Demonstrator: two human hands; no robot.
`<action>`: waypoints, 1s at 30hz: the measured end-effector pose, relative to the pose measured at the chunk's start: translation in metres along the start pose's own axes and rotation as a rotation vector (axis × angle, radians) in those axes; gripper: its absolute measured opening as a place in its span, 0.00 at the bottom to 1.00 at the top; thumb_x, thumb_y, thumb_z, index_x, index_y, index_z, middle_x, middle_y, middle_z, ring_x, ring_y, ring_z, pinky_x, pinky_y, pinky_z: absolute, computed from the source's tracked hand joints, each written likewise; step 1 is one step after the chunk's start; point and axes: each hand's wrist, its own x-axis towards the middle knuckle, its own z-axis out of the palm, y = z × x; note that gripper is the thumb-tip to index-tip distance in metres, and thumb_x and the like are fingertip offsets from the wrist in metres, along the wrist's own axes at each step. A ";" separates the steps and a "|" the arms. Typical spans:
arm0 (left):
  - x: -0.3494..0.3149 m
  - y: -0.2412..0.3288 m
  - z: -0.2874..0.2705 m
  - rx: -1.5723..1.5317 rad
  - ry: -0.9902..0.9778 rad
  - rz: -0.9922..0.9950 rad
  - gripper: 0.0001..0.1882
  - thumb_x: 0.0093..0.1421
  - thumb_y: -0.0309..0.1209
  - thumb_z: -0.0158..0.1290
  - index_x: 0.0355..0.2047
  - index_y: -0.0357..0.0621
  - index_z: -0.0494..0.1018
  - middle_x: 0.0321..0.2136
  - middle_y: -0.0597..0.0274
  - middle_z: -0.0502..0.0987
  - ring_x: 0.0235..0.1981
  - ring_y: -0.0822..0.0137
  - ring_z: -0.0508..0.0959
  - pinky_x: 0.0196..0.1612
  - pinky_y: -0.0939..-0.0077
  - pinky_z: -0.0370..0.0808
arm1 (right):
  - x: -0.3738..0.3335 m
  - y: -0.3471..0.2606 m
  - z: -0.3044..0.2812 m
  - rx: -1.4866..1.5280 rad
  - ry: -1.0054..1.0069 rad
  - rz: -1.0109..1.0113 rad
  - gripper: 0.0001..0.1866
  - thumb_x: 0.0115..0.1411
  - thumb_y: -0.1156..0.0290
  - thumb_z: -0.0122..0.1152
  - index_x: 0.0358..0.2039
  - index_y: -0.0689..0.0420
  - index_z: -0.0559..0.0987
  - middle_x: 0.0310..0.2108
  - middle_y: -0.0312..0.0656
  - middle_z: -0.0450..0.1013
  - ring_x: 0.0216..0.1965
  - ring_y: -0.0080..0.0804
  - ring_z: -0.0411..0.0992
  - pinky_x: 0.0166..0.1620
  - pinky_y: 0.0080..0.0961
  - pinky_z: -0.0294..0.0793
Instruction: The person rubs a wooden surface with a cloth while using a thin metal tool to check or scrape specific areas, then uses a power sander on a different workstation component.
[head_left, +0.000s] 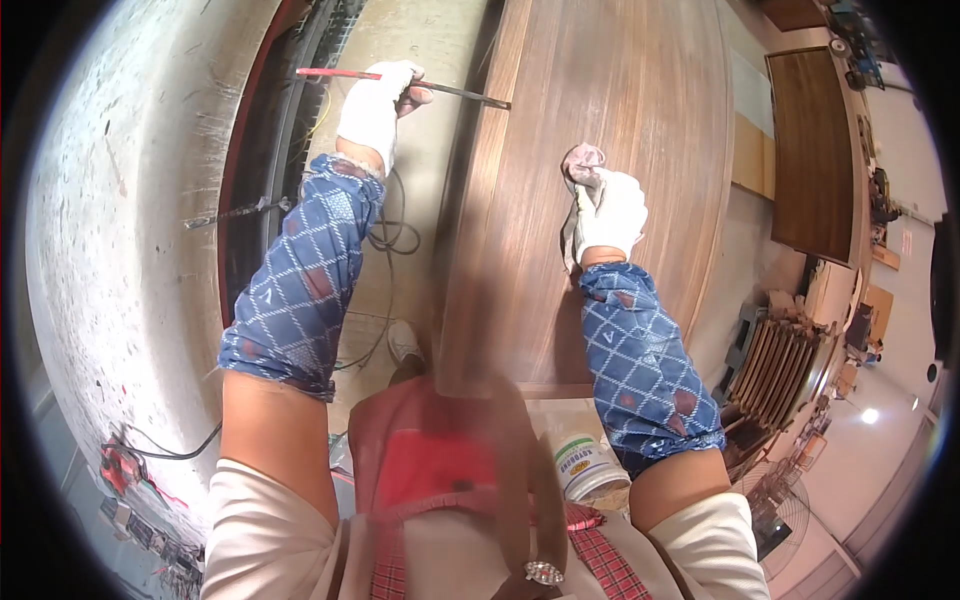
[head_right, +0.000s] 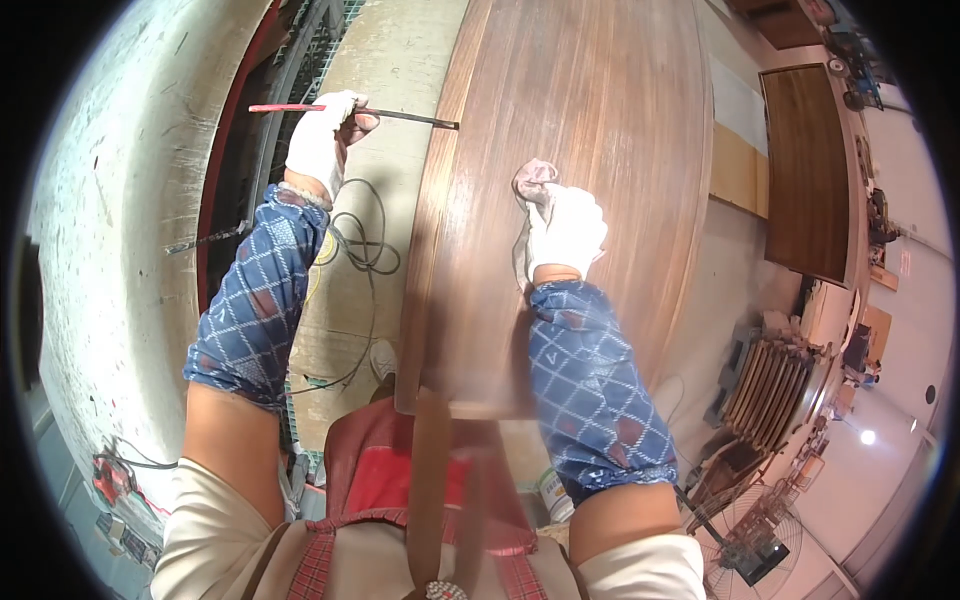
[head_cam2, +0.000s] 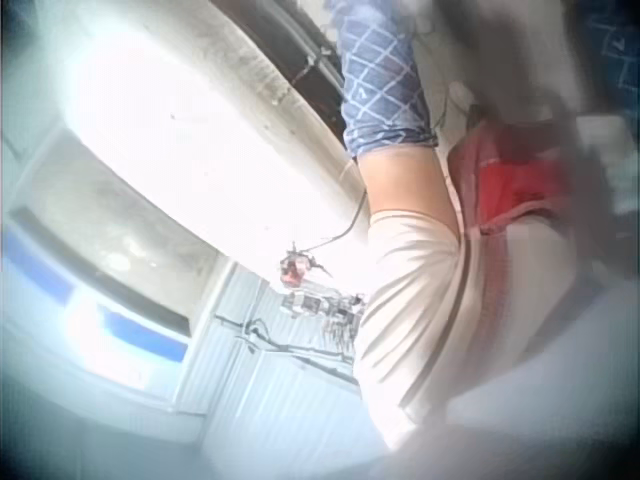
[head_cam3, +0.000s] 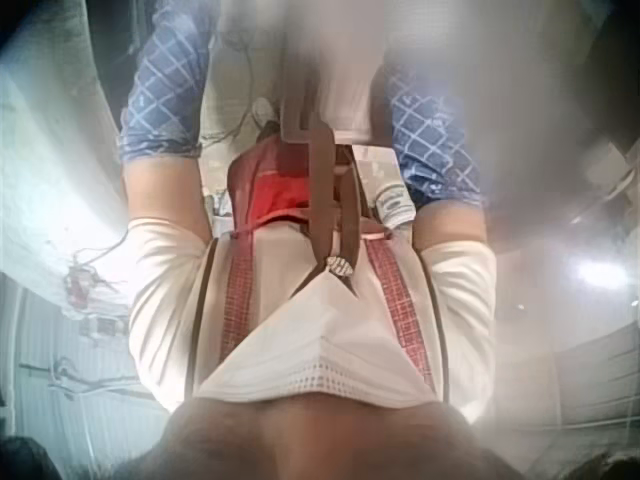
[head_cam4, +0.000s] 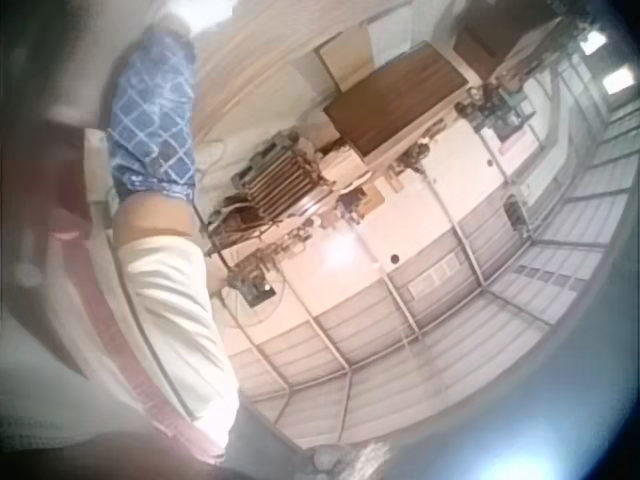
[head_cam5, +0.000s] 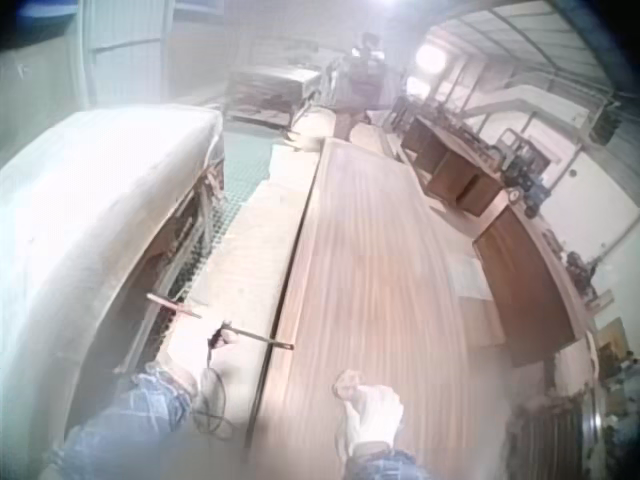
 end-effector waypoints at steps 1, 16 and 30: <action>0.002 -0.001 0.000 0.003 0.001 -0.001 0.10 0.62 0.33 0.49 0.35 0.40 0.74 0.28 0.61 0.76 0.31 0.68 0.77 0.41 0.73 0.72 | -0.002 -0.001 0.003 0.017 0.184 -0.067 0.12 0.52 0.59 0.64 0.38 0.44 0.80 0.39 0.37 0.74 0.46 0.40 0.69 0.48 0.38 0.68; -0.107 -0.007 -0.034 0.142 -0.121 -0.034 0.12 0.62 0.35 0.48 0.35 0.37 0.74 0.29 0.61 0.77 0.33 0.70 0.76 0.41 0.76 0.70 | -0.002 0.002 0.002 0.059 0.122 -0.092 0.10 0.51 0.62 0.64 0.35 0.43 0.81 0.36 0.38 0.75 0.44 0.40 0.71 0.48 0.38 0.70; -0.259 -0.050 -0.135 -0.684 0.283 -0.299 0.11 0.64 0.37 0.49 0.37 0.41 0.71 0.26 0.67 0.73 0.31 0.68 0.74 0.55 0.60 0.70 | -0.019 -0.097 -0.011 0.083 -0.014 -0.448 0.09 0.54 0.60 0.60 0.32 0.48 0.81 0.30 0.45 0.75 0.33 0.44 0.74 0.39 0.38 0.74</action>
